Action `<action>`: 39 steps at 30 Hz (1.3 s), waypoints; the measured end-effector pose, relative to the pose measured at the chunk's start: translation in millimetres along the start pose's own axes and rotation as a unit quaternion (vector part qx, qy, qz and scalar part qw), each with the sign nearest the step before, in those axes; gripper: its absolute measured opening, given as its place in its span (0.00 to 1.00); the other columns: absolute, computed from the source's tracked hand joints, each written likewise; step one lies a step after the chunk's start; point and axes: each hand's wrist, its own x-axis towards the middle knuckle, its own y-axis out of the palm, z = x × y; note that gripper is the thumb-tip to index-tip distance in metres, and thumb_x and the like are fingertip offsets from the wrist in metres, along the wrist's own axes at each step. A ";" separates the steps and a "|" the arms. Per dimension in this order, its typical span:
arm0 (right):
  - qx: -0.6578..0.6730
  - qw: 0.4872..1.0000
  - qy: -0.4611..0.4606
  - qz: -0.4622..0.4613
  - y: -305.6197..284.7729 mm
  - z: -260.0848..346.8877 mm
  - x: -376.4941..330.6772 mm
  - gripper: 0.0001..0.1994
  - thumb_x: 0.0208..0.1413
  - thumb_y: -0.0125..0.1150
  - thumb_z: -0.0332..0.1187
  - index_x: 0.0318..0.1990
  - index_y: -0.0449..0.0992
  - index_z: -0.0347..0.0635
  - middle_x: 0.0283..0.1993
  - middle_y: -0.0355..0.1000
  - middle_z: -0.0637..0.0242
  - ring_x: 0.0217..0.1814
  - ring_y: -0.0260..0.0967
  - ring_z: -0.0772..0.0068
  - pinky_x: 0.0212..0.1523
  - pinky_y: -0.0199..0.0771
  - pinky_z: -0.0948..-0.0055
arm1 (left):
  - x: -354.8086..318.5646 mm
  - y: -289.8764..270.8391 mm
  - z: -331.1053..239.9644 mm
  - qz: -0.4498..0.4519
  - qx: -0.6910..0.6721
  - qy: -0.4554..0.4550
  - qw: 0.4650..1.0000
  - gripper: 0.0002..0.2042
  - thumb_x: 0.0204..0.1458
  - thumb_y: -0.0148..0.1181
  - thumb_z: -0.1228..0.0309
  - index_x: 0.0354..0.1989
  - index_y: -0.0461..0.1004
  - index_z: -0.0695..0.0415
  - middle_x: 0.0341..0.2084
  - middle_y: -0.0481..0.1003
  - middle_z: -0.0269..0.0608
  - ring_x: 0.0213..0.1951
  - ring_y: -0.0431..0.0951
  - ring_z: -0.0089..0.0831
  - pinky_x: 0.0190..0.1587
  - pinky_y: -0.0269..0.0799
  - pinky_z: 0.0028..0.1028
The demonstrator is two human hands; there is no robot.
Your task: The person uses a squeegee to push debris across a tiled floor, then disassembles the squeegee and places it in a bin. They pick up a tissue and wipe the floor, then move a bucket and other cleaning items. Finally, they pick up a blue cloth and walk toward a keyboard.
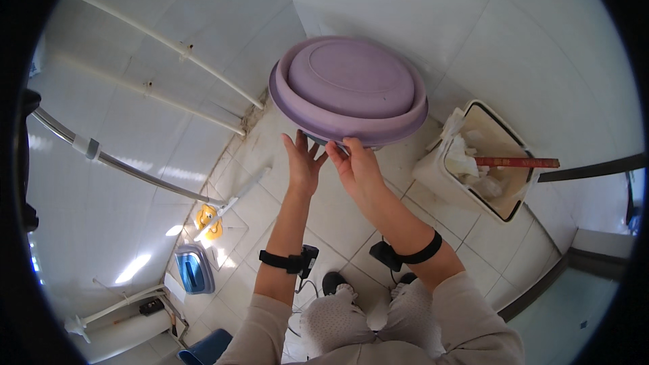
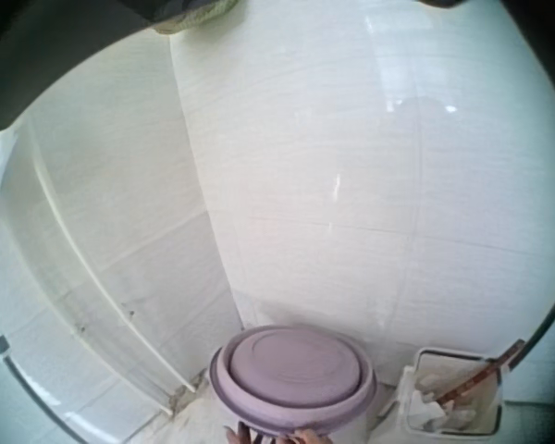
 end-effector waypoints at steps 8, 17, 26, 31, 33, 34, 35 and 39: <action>-0.193 0.976 0.092 -0.024 -53.9 -12.7 -2.7 0.12 0.54 0.52 0.33 0.42 0.65 0.36 0.39 0.69 0.60 0.37 0.68 0.72 0.40 0.74 0.74 | -7.3 -4.8 12.1 -0.010 -0.032 -0.022 0.999 0.35 0.54 0.36 0.43 0.62 0.44 0.56 0.61 0.49 0.41 0.60 0.52 0.35 0.58 0.51 0.37; -0.320 0.918 0.215 0.090 -74.1 -8.7 3.7 0.21 0.53 0.54 0.49 0.43 0.63 0.40 0.41 0.69 0.61 0.38 0.67 0.72 0.36 0.70 0.74 | -3.9 -8.8 17.4 -0.076 -0.057 0.011 0.995 0.25 0.58 0.38 0.53 0.58 0.52 0.57 0.56 0.55 0.41 0.57 0.55 0.33 0.56 0.55 0.38; -0.415 0.878 0.213 0.108 -96.6 9.0 -13.8 0.18 0.53 0.54 0.34 0.50 0.63 0.41 0.40 0.66 0.65 0.34 0.67 0.74 0.35 0.70 0.77 | -24.5 -47.1 47.3 -0.268 -0.163 0.001 0.950 0.28 0.55 0.39 0.51 0.58 0.52 0.58 0.53 0.59 0.40 0.55 0.59 0.32 0.56 0.56 0.35; -0.684 0.667 0.122 0.269 -112.2 41.4 -45.4 0.22 0.51 0.52 0.24 0.55 0.61 0.45 0.40 0.61 0.67 0.35 0.64 0.78 0.38 0.68 0.78 | -63.1 -44.9 28.0 -0.212 -0.187 -0.066 0.957 0.23 0.54 0.45 0.56 0.55 0.57 0.55 0.48 0.63 0.39 0.43 0.66 0.27 0.48 0.62 0.28; -0.674 0.688 0.061 0.264 -118.6 47.3 -63.2 0.22 0.52 0.52 0.24 0.56 0.60 0.45 0.42 0.61 0.67 0.35 0.63 0.78 0.39 0.68 0.79 | -81.0 -63.6 21.6 -0.192 -0.131 -0.102 0.967 0.25 0.53 0.48 0.60 0.57 0.53 0.56 0.50 0.61 0.41 0.41 0.67 0.26 0.45 0.63 0.26; -0.666 0.697 0.030 0.265 -117.6 50.7 -72.0 0.22 0.52 0.51 0.24 0.56 0.60 0.45 0.43 0.61 0.66 0.35 0.63 0.78 0.39 0.68 0.79 | -91.4 -67.4 13.6 -0.183 -0.102 -0.117 0.971 0.26 0.53 0.50 0.63 0.59 0.51 0.57 0.50 0.61 0.42 0.39 0.67 0.25 0.44 0.64 0.25; -0.648 0.720 0.054 0.242 -117.4 54.1 -80.2 0.22 0.52 0.51 0.25 0.57 0.59 0.45 0.44 0.61 0.65 0.36 0.64 0.78 0.39 0.68 0.79 | -102.7 -62.7 5.3 -0.168 -0.044 -0.122 0.977 0.28 0.52 0.51 0.66 0.60 0.48 0.57 0.51 0.60 0.42 0.38 0.67 0.24 0.43 0.64 0.25; -0.579 0.796 0.106 0.142 -124.8 79.0 -107.9 0.23 0.54 0.50 0.27 0.58 0.58 0.45 0.48 0.62 0.63 0.40 0.64 0.77 0.41 0.68 0.76 | -136.2 -41.1 -24.7 -0.097 0.044 -0.167 0.980 0.37 0.46 0.50 0.82 0.64 0.38 0.55 0.59 0.52 0.42 0.44 0.67 0.29 0.48 0.64 0.27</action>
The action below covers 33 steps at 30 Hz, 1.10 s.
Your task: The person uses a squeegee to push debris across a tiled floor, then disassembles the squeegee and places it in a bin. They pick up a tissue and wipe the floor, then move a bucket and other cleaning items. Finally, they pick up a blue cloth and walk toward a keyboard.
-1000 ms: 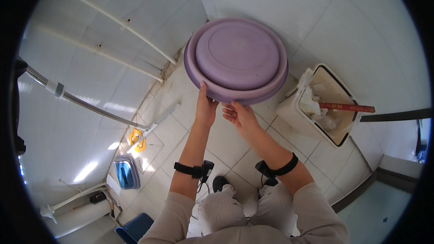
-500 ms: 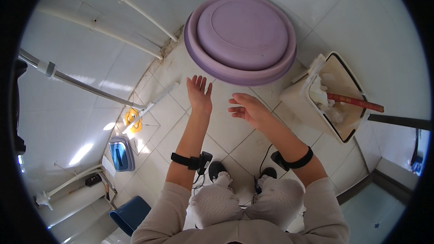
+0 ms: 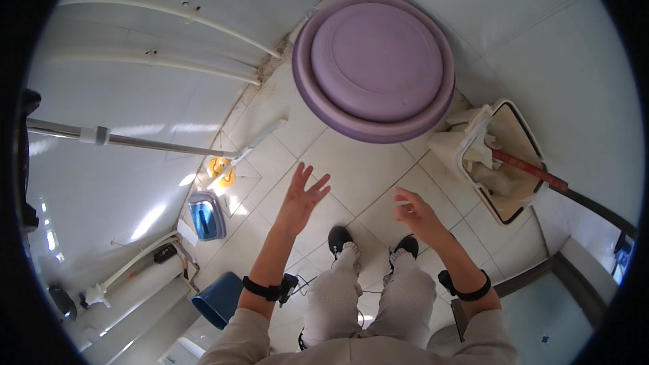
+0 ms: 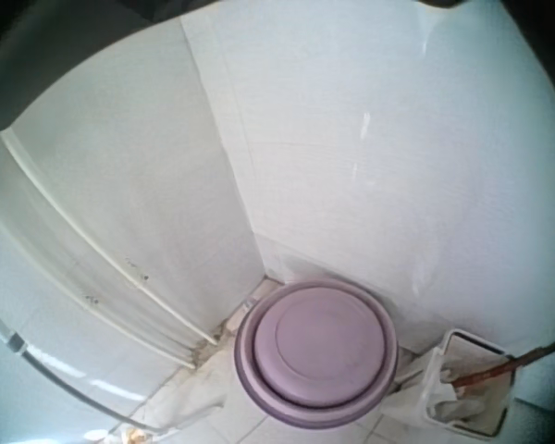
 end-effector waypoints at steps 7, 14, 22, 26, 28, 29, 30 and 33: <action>-0.219 0.965 0.027 -0.142 -11.4 39.8 -75.5 0.22 0.56 0.49 0.30 0.59 0.56 0.42 0.49 0.63 0.59 0.43 0.65 0.69 0.40 0.69 0.73 | -86.6 15.7 -19.3 -0.070 -0.065 -0.080 0.992 0.24 0.55 0.43 0.72 0.60 0.46 0.62 0.51 0.64 0.51 0.40 0.71 0.29 0.55 0.61 0.30; -0.469 0.871 0.041 -0.140 4.3 66.0 -143.7 0.26 0.57 0.48 0.38 0.59 0.52 0.36 0.55 0.57 0.49 0.56 0.55 0.49 0.56 0.57 0.60 | -167.4 41.5 -69.4 -0.031 0.067 -0.121 0.990 0.34 0.46 0.55 0.80 0.62 0.46 0.57 0.53 0.60 0.42 0.30 0.66 0.21 0.32 0.66 0.23; -0.389 0.891 0.029 -0.234 51.7 162.9 -215.4 0.25 0.57 0.46 0.38 0.59 0.53 0.33 0.57 0.55 0.44 0.60 0.51 0.45 0.58 0.53 0.58 | -229.1 89.9 -107.6 0.091 0.001 -0.156 0.984 0.30 0.58 0.40 0.60 0.63 0.38 0.59 0.64 0.39 0.40 0.64 0.44 0.34 0.62 0.49 0.32; -0.286 0.909 -0.052 -0.299 81.1 222.3 -254.5 0.23 0.58 0.45 0.35 0.59 0.53 0.34 0.59 0.54 0.47 0.62 0.49 0.48 0.60 0.51 0.62 | -276.8 157.0 -130.2 0.109 -0.069 -0.178 0.976 0.30 0.59 0.31 0.52 0.64 0.37 0.57 0.64 0.39 0.39 0.63 0.48 0.35 0.62 0.47 0.34; -0.211 0.926 -0.079 -0.304 103.0 257.9 -264.6 0.24 0.55 0.47 0.33 0.58 0.55 0.34 0.60 0.54 0.49 0.63 0.49 0.50 0.61 0.49 0.64 | -294.2 185.3 -131.9 0.129 -0.070 -0.183 0.972 0.30 0.58 0.31 0.51 0.63 0.39 0.57 0.63 0.42 0.40 0.62 0.50 0.35 0.62 0.47 0.33; -0.221 0.920 -0.113 -0.304 111.4 262.9 -269.7 0.24 0.54 0.48 0.33 0.58 0.55 0.34 0.60 0.54 0.49 0.63 0.48 0.50 0.61 0.48 0.63 | -300.1 197.3 -124.9 0.162 -0.071 -0.195 0.965 0.31 0.58 0.31 0.50 0.63 0.40 0.58 0.63 0.44 0.40 0.62 0.50 0.34 0.62 0.47 0.33; -0.233 0.913 -0.146 -0.302 119.2 266.2 -276.1 0.24 0.53 0.48 0.33 0.58 0.56 0.33 0.60 0.54 0.49 0.63 0.48 0.51 0.62 0.48 0.62 | -305.7 207.4 -115.5 0.192 -0.075 -0.205 0.957 0.31 0.58 0.31 0.49 0.63 0.41 0.58 0.62 0.46 0.40 0.62 0.51 0.34 0.62 0.48 0.33; -0.296 0.894 -0.188 -0.278 135.7 298.5 -304.0 0.23 0.57 0.42 0.40 0.57 0.57 0.36 0.62 0.52 0.53 0.66 0.45 0.51 0.63 0.44 0.59 | -343.6 248.1 -133.7 0.222 -0.102 -0.269 0.932 0.33 0.56 0.30 0.45 0.62 0.44 0.59 0.61 0.50 0.38 0.62 0.50 0.31 0.62 0.47 0.31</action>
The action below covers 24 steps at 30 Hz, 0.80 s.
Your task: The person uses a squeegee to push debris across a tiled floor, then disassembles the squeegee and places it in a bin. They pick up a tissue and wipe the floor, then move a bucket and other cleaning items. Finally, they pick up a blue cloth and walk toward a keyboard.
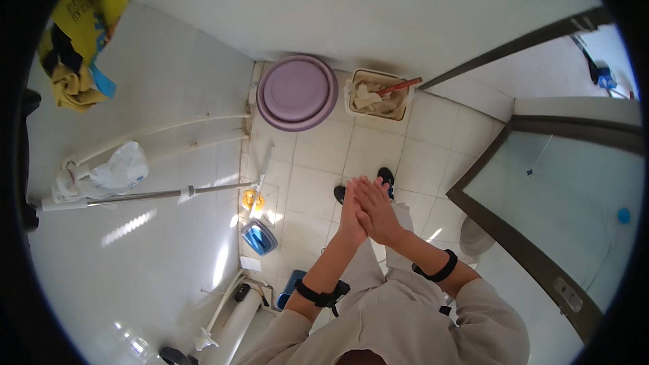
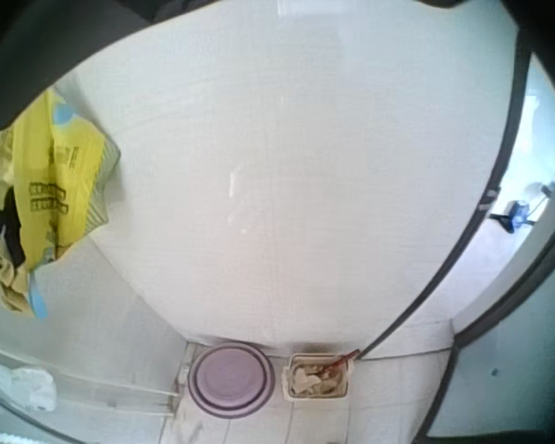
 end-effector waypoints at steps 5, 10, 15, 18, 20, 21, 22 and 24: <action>0.286 0.924 0.250 -0.047 -39.5 -30.0 -10.4 0.28 0.56 0.39 0.53 0.52 0.62 0.35 0.56 0.59 0.57 0.59 0.56 0.62 0.58 0.54 0.67 | -28.4 73.0 1.8 0.047 0.132 0.020 0.990 0.35 0.56 0.31 0.45 0.63 0.41 0.58 0.62 0.47 0.39 0.62 0.50 0.33 0.62 0.45 0.31; 0.677 0.666 0.311 -0.024 -45.2 -56.2 -22.0 0.39 0.50 0.28 0.67 0.56 0.57 0.42 0.56 0.57 0.56 0.56 0.55 0.55 0.56 0.55 0.59 | -40.5 120.9 22.4 0.134 0.479 0.290 0.818 0.35 0.55 0.38 0.48 0.63 0.42 0.62 0.62 0.46 0.46 0.63 0.48 0.41 0.63 0.41 0.36; 0.722 0.612 0.319 -0.039 -111.9 -14.2 -27.2 0.39 0.53 0.28 0.65 0.57 0.55 0.37 0.49 0.64 0.61 0.50 0.62 0.68 0.54 0.59 0.69 | -18.3 92.5 21.2 0.150 0.819 0.339 0.439 0.33 0.49 0.52 0.58 0.60 0.50 0.62 0.55 0.58 0.52 0.56 0.59 0.43 0.59 0.49 0.41; 0.665 0.697 0.254 -0.090 -160.3 18.4 -45.8 0.35 0.56 0.28 0.61 0.57 0.57 0.40 0.49 0.64 0.63 0.49 0.63 0.70 0.52 0.61 0.69 | -7.7 81.6 -4.7 0.062 0.807 0.092 0.580 0.34 0.47 0.57 0.62 0.61 0.50 0.59 0.47 0.67 0.44 0.44 0.71 0.36 0.51 0.61 0.37; 0.640 0.721 0.211 -0.160 -180.8 21.8 -61.1 0.28 0.59 0.35 0.54 0.57 0.57 0.40 0.48 0.64 0.63 0.49 0.63 0.71 0.52 0.62 0.70 | -1.7 72.8 -18.8 0.043 0.790 0.055 0.610 0.35 0.46 0.59 0.63 0.61 0.50 0.58 0.41 0.71 0.38 0.36 0.74 0.30 0.41 0.68 0.31; 0.588 0.753 0.218 -0.201 -184.8 23.6 -68.8 0.26 0.59 0.38 0.51 0.57 0.57 0.40 0.49 0.64 0.63 0.49 0.63 0.71 0.51 0.62 0.71 | -6.7 66.1 -22.4 0.064 0.823 0.176 0.536 0.36 0.45 0.60 0.64 0.61 0.49 0.57 0.40 0.71 0.37 0.34 0.74 0.29 0.36 0.69 0.28; 0.530 0.780 0.229 -0.243 -187.4 24.8 -78.3 0.25 0.59 0.41 0.47 0.57 0.57 0.40 0.49 0.63 0.63 0.48 0.63 0.72 0.51 0.63 0.72 | -7.7 66.4 -24.5 0.089 0.835 0.294 0.456 0.36 0.45 0.61 0.64 0.62 0.49 0.57 0.38 0.71 0.36 0.31 0.75 0.27 0.31 0.70 0.25; 0.465 0.790 0.262 -0.303 -192.5 14.6 -104.5 0.23 0.58 0.46 0.41 0.57 0.56 0.39 0.50 0.63 0.63 0.48 0.63 0.72 0.50 0.63 0.73 | -16.6 107.0 -20.9 0.063 0.809 0.180 0.556 0.40 0.43 0.63 0.65 0.62 0.45 0.60 0.42 0.67 0.44 0.34 0.73 0.33 0.39 0.68 0.30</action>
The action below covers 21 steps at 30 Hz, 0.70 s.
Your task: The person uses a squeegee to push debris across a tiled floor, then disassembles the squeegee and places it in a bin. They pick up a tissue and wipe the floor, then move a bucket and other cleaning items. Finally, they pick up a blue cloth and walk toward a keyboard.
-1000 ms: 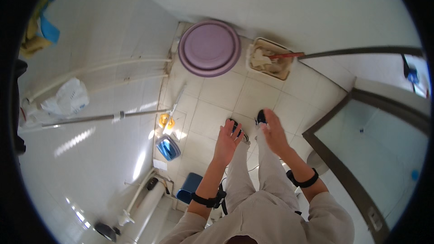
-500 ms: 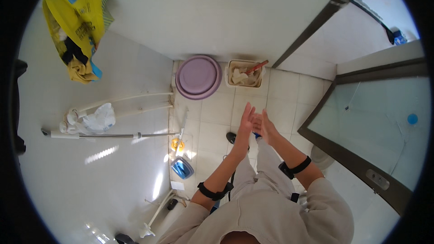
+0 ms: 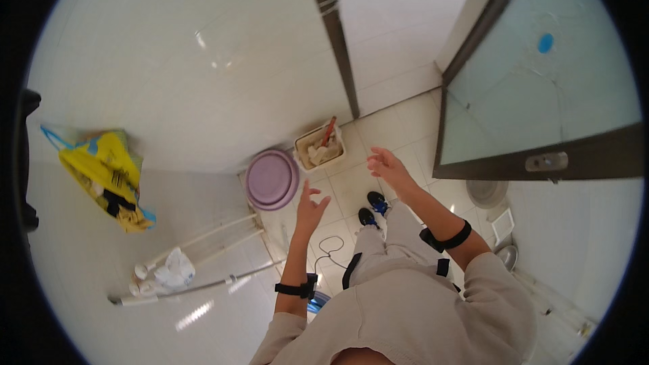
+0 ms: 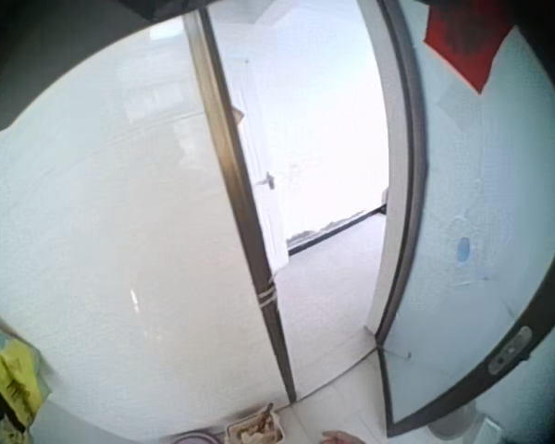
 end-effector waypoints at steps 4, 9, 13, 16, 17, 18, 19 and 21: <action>-0.007 0.998 -0.007 -0.060 -37.8 -18.6 -23.8 0.23 0.56 0.49 0.34 0.58 0.55 0.38 0.51 0.61 0.62 0.49 0.62 0.73 0.49 0.64 0.74 | 14.4 2.8 2.4 0.001 -0.129 0.060 0.990 0.43 0.43 0.63 0.66 0.63 0.40 0.60 0.50 0.60 0.48 0.44 0.69 0.35 0.45 0.66 0.29; -0.009 0.991 -0.026 -0.134 -63.5 -26.3 -59.9 0.24 0.57 0.48 0.34 0.59 0.53 0.39 0.52 0.60 0.62 0.50 0.62 0.72 0.49 0.65 0.74 | 32.9 17.9 -33.9 0.064 -0.125 0.083 0.987 0.39 0.49 0.58 0.65 0.63 0.39 0.60 0.60 0.49 0.50 0.60 0.54 0.40 0.59 0.51 0.35; 0.066 0.986 -0.005 -0.153 -82.2 -42.0 -72.9 0.24 0.57 0.48 0.36 0.60 0.53 0.39 0.52 0.61 0.61 0.51 0.62 0.71 0.49 0.64 0.73 | 47.3 35.6 -56.5 0.100 -0.165 0.092 0.977 0.36 0.51 0.56 0.66 0.63 0.40 0.59 0.61 0.48 0.48 0.60 0.54 0.38 0.59 0.50 0.33; 0.100 0.979 0.007 -0.176 -93.6 -44.4 -70.0 0.27 0.55 0.52 0.37 0.59 0.54 0.39 0.50 0.62 0.64 0.45 0.62 0.77 0.45 0.65 0.76 | 60.1 46.3 -81.4 0.118 -0.214 0.073 0.967 0.35 0.53 0.53 0.64 0.64 0.40 0.59 0.61 0.49 0.48 0.59 0.55 0.35 0.59 0.51 0.31; 0.100 0.978 0.002 -0.181 -97.6 -42.8 -65.3 0.27 0.55 0.52 0.37 0.59 0.53 0.39 0.50 0.63 0.64 0.45 0.63 0.77 0.45 0.65 0.76 | 66.3 49.3 -89.5 0.123 -0.230 0.068 0.963 0.34 0.54 0.52 0.63 0.64 0.39 0.59 0.61 0.49 0.48 0.59 0.56 0.33 0.59 0.51 0.30; 0.099 0.978 -0.002 -0.185 -102.2 -40.5 -59.7 0.27 0.55 0.52 0.37 0.60 0.53 0.39 0.50 0.63 0.64 0.45 0.63 0.77 0.45 0.65 0.76 | 73.7 52.1 -99.6 0.117 -0.242 0.064 0.961 0.35 0.54 0.51 0.63 0.64 0.38 0.59 0.60 0.50 0.48 0.57 0.59 0.33 0.58 0.52 0.30; 0.099 0.977 -0.008 -0.188 -108.6 -37.5 -52.6 0.27 0.55 0.52 0.37 0.60 0.53 0.39 0.49 0.63 0.64 0.45 0.63 0.77 0.45 0.65 0.76 | 82.5 55.4 -111.3 0.109 -0.253 0.062 0.959 0.35 0.54 0.51 0.63 0.64 0.38 0.58 0.60 0.50 0.49 0.55 0.61 0.32 0.57 0.54 0.30; 0.102 0.976 -0.020 -0.191 -124.4 -29.8 -35.1 0.26 0.55 0.52 0.37 0.59 0.53 0.39 0.49 0.63 0.64 0.46 0.63 0.77 0.45 0.65 0.76 | 99.8 63.4 -128.8 0.101 -0.276 0.054 0.954 0.36 0.54 0.51 0.63 0.64 0.36 0.58 0.59 0.53 0.48 0.49 0.67 0.30 0.53 0.59 0.28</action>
